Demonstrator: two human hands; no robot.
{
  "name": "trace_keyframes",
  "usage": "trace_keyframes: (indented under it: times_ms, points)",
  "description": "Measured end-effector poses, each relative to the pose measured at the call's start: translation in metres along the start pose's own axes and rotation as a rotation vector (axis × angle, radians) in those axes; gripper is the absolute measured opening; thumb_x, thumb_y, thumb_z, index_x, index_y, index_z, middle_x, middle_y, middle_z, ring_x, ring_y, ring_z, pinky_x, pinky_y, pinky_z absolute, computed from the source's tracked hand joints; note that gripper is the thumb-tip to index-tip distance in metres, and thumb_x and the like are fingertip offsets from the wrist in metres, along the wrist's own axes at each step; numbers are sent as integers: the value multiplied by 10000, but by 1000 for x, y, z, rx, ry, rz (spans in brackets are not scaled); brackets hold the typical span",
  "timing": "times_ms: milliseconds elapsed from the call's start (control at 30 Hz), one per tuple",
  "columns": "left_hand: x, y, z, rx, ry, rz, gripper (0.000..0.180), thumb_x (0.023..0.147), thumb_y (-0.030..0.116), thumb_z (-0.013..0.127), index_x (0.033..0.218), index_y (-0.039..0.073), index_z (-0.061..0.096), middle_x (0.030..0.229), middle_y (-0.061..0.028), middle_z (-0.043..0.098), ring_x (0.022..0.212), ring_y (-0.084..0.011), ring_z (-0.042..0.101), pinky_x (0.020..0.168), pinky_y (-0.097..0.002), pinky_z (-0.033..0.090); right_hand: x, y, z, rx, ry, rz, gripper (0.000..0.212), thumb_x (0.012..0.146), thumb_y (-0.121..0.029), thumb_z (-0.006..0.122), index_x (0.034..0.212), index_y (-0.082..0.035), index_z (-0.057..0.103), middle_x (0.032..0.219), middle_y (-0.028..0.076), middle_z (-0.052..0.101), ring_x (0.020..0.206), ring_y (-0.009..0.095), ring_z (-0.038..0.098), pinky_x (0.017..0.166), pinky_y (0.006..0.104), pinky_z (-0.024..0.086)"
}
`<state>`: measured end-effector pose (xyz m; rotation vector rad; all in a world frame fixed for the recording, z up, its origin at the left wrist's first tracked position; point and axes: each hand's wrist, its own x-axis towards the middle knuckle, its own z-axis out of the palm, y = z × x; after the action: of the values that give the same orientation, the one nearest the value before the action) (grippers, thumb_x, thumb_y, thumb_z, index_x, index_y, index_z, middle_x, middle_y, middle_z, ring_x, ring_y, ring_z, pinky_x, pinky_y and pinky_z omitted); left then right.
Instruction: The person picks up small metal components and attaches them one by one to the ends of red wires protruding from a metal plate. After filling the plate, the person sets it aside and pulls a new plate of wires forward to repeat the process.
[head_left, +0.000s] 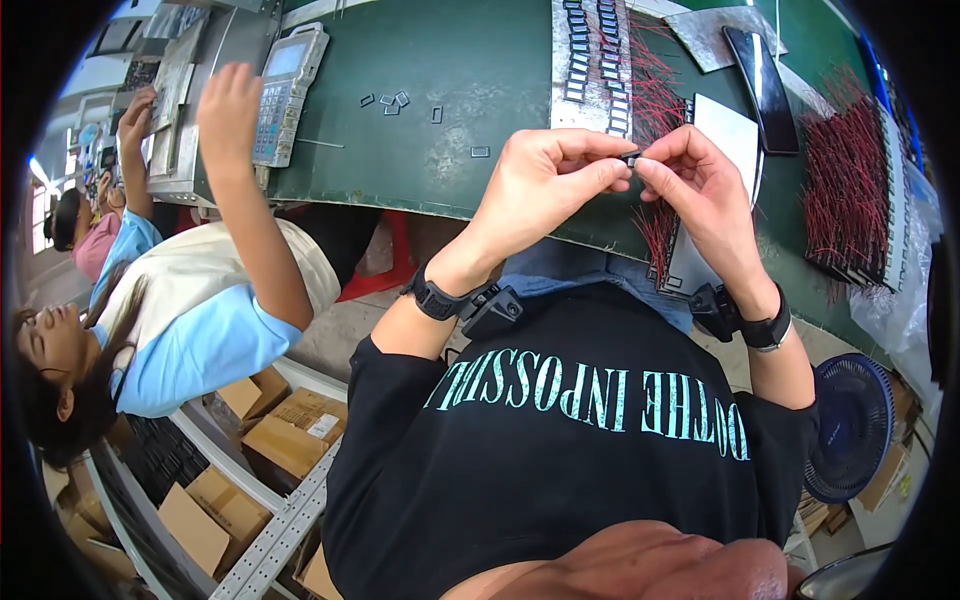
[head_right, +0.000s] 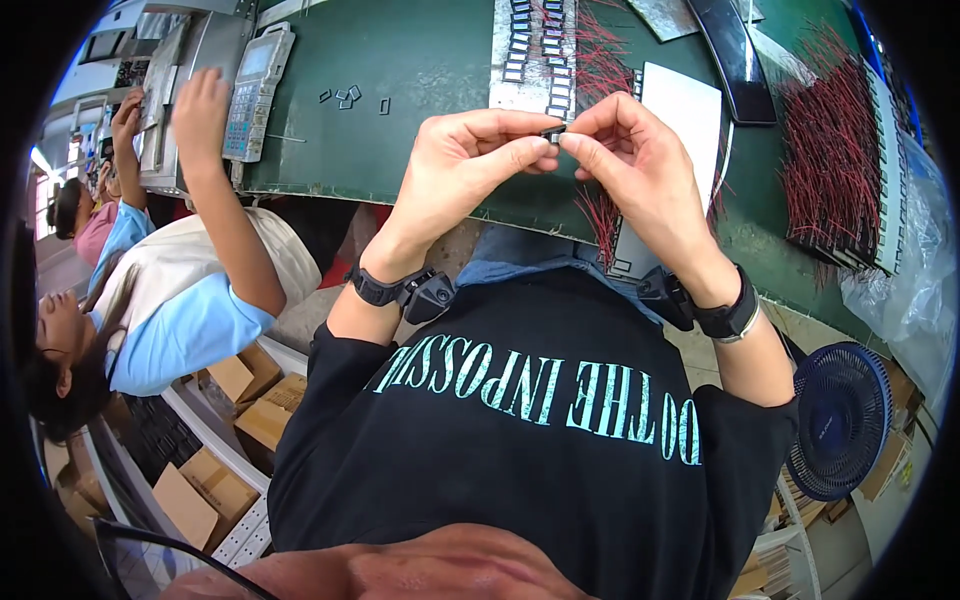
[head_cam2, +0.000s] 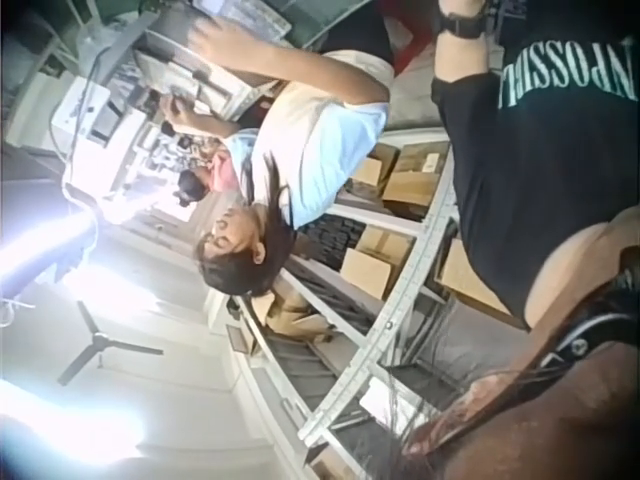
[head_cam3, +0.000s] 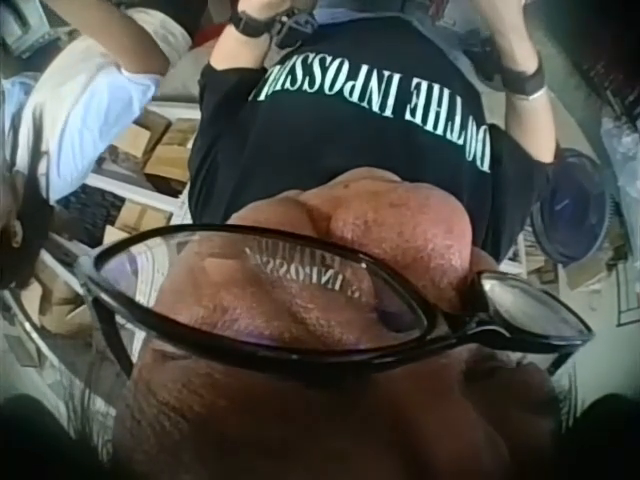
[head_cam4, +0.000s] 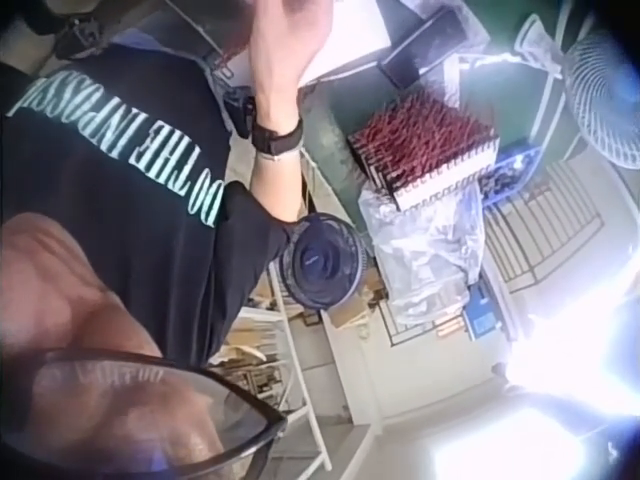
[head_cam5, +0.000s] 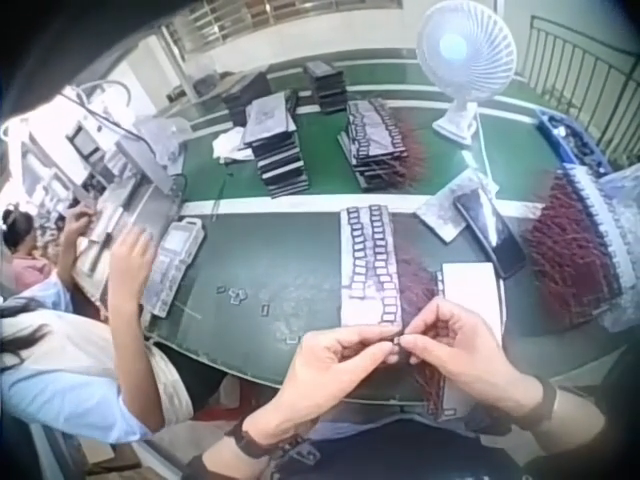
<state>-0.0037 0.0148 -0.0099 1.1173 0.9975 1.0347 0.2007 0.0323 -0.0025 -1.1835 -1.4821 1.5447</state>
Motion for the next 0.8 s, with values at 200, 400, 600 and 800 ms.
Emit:
trace_keyframes:
  times_ms: [200, 400, 600, 800]
  points:
    - [3, -4, 0, -183, -7, -184, 256, 978, 77, 635, 1192, -55, 680, 1029, -148, 734, 909, -190, 730, 843, -293, 608, -11, -5, 9, -432, 94, -303, 86, 935, -28, 679, 988, 2, 618, 906, 39, 647, 797, 93, 637, 753, 236, 527]
    - [3, -6, 5, -230, 11, -197, 263, 981, 78, 629, 1203, -56, 673, 1029, -151, 734, 911, -196, 732, 837, -296, 613, -8, -4, 14, -450, 185, -376, 92, 888, 29, 679, 934, 10, 602, 849, 88, 647, 722, 171, 650, 664, 283, 527]
    - [-2, -6, 9, -223, 7, -180, 273, 998, 88, 605, 1220, -63, 659, 1048, -154, 731, 923, -194, 731, 844, -288, 610, -9, -5, 14, -516, 181, -392, 98, 884, 30, 681, 931, 12, 598, 838, 91, 639, 723, 181, 655, 662, 291, 532]
    - [-3, -5, 6, -202, -31, -187, 281, 1011, 89, 583, 1228, -78, 641, 1048, -151, 729, 937, -188, 727, 851, -285, 606, -4, -2, 6, -329, 76, -156, 82, 926, -22, 671, 981, 9, 618, 931, 41, 664, 841, 102, 641, 777, 243, 520]
